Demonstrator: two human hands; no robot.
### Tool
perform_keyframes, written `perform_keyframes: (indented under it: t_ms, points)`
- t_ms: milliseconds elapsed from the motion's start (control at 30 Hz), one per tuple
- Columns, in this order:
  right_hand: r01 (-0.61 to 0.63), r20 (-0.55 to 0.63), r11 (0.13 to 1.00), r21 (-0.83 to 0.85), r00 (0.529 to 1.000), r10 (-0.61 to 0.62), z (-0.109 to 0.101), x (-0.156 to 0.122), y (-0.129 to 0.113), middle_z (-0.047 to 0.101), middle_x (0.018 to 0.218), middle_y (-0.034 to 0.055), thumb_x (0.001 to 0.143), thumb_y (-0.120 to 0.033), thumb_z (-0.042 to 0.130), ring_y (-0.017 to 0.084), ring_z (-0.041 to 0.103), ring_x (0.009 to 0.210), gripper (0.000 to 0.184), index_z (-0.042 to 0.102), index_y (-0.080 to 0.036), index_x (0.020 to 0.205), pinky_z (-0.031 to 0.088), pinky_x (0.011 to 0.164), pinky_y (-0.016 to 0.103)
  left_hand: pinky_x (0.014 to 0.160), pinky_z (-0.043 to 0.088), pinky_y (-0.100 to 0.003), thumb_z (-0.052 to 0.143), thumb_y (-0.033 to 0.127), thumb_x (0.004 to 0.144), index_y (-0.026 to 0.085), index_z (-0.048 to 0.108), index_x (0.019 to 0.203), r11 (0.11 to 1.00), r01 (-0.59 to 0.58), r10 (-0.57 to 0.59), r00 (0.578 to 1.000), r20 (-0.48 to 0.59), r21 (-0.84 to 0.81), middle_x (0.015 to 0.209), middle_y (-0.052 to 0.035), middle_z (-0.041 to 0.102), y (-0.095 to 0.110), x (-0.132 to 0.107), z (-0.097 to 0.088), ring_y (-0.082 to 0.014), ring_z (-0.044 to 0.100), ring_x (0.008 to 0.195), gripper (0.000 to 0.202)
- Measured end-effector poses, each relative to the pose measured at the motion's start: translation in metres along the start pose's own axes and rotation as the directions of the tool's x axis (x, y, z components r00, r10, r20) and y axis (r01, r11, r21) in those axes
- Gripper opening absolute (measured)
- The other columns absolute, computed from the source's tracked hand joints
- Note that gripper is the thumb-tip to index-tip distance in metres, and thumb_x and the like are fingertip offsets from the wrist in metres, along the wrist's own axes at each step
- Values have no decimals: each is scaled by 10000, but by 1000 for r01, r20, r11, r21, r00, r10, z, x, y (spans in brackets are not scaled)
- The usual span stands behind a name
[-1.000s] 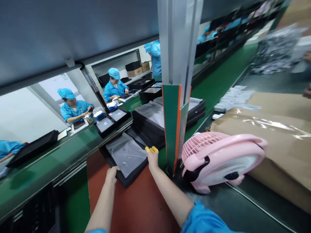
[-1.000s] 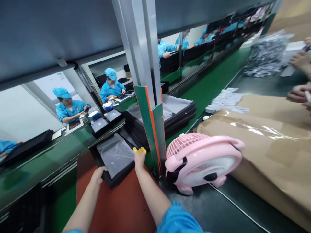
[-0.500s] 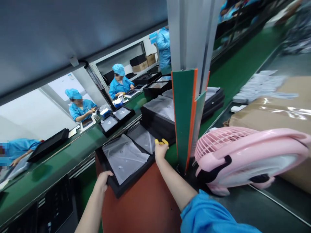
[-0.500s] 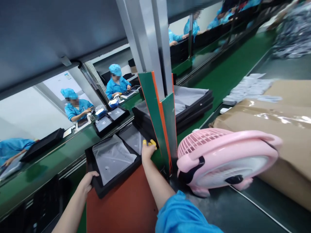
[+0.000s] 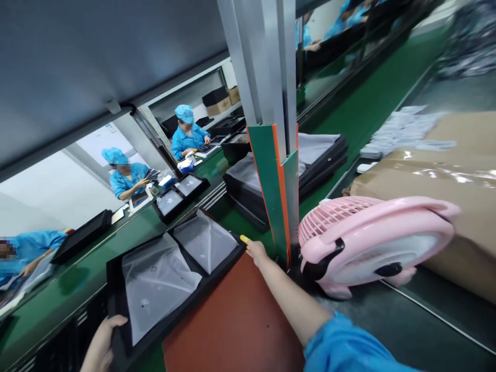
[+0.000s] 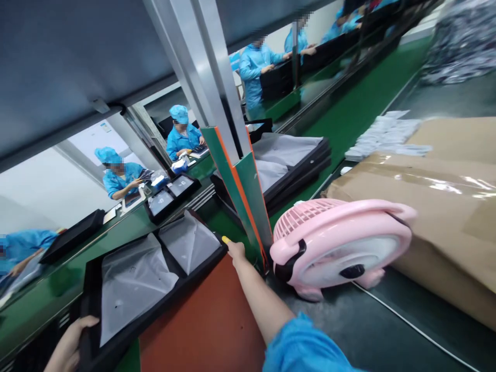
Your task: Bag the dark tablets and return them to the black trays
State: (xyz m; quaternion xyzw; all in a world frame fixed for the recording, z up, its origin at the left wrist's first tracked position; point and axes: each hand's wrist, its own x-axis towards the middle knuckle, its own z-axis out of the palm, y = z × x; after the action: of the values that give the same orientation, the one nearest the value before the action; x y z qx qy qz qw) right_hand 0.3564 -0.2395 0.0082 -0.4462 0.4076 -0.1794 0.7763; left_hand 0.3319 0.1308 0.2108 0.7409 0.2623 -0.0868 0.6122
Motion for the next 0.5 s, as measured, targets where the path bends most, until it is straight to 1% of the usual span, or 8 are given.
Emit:
perform_keyframes:
  t_ms: [67, 167, 267, 333, 400, 433, 500]
  points:
    - [-25, 42, 999, -31, 999, 26, 8, -10, -10, 591, 824, 23, 849, -330, 503, 107, 568, 709, 229, 565, -112, 883, 485, 657, 282, 475, 499, -325, 563, 53, 481, 170, 520, 652, 997, -59, 58, 998, -18, -54, 427, 20, 541, -18, -10, -11, -222, 593, 458, 211]
    - [-2, 96, 999, -32, 995, 5, 20, -31, -37, 593, 880, 35, 847, -322, 508, 122, 572, 767, 225, 566, -114, 909, 483, 697, 301, 529, 507, -330, 566, 62, 465, 176, 506, 691, 973, -163, 158, 986, -43, -164, 433, 31, 538, -47, -27, -22, -225, 610, 502, 260]
    - [28, 146, 999, 22, 989, -31, 23, -63, -66, 603, 871, 34, 809, -267, 554, 128, 574, 777, 174, 568, -111, 886, 478, 718, 307, 571, 511, -336, 546, 66, 446, 185, 512, 763, 943, -198, 182, 980, -82, -266, 466, 31, 563, -76, -44, -40, -234, 626, 550, 340]
    - [42, 191, 995, 85, 980, -58, 14, -91, -80, 618, 846, 26, 717, -187, 618, 133, 580, 785, 167, 571, -133, 868, 476, 732, 284, 587, 511, -347, 535, 74, 425, 193, 527, 815, 932, -171, 145, 984, -103, -320, 501, 27, 587, -93, -57, -57, -250, 633, 586, 407]
    - [45, 250, 987, 155, 965, -83, -4, -129, -85, 631, 842, 11, 635, -152, 631, 139, 587, 810, 237, 570, -177, 862, 477, 734, 256, 586, 511, -363, 526, 91, 406, 199, 541, 830, 928, -129, 94, 989, -113, -350, 510, 26, 591, -111, -72, -77, -270, 632, 602, 438]
    - [39, 282, 982, 183, 955, -91, -16, -151, -83, 636, 846, 6, 619, -173, 626, 144, 590, 824, 240, 568, -199, 850, 480, 729, 252, 586, 510, -370, 525, 100, 401, 199, 549, 827, 925, -111, 74, 991, -115, -362, 507, 25, 588, -119, -81, -87, -278, 631, 607, 439]
    - [5, 358, 978, 207, 930, -80, -44, -201, -68, 646, 839, 12, 610, -275, 615, 169, 598, 833, 200, 565, -217, 794, 490, 710, 283, 591, 511, -379, 537, 115, 402, 198, 561, 829, 926, -94, 58, 992, -108, -366, 513, 22, 591, -134, -101, -107, -286, 631, 625, 436]
